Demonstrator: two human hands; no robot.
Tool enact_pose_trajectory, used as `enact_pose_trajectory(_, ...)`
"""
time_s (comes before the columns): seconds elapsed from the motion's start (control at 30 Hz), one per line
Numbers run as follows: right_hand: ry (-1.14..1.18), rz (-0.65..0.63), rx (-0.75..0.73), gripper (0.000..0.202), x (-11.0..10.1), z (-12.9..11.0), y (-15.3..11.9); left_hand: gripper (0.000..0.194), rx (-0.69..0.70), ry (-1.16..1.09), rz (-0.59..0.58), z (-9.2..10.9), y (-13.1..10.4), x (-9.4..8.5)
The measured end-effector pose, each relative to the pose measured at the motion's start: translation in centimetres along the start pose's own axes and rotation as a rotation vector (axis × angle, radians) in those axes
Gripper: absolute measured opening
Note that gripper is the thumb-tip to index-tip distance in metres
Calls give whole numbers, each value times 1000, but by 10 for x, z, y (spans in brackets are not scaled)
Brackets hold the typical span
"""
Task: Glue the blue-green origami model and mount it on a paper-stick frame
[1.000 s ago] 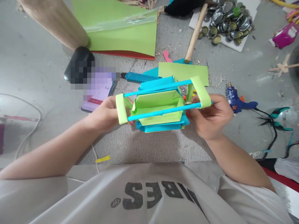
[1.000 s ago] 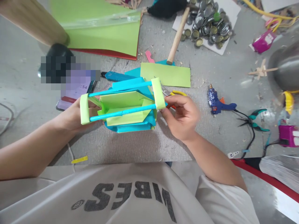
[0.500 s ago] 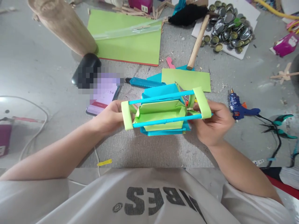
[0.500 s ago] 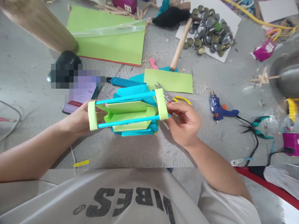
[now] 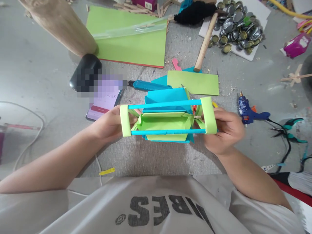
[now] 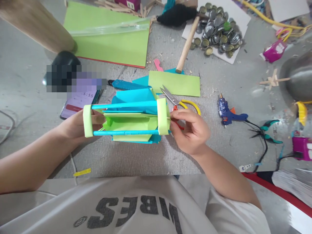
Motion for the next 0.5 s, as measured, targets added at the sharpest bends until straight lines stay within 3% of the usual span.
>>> enact_pose_trajectory(0.27, 90, -1, -21, 35, 1, -3, -2, 45, -41, 46, -31, 5, -3, 10)
enact_pose_trajectory(0.5, 164, -67, 67, 36, 3, -1, 0, 46, -48, 86, 116, 2, -2, -7)
Point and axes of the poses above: each hand's wrist, its own y-axis towards the middle knuckle, its own x-axis out of the palm, z = x × y, the point moved 7 cm from there along y, towards the middle knuckle, and after that the axes turned 9 degrees about z, right-handed, at the moved point
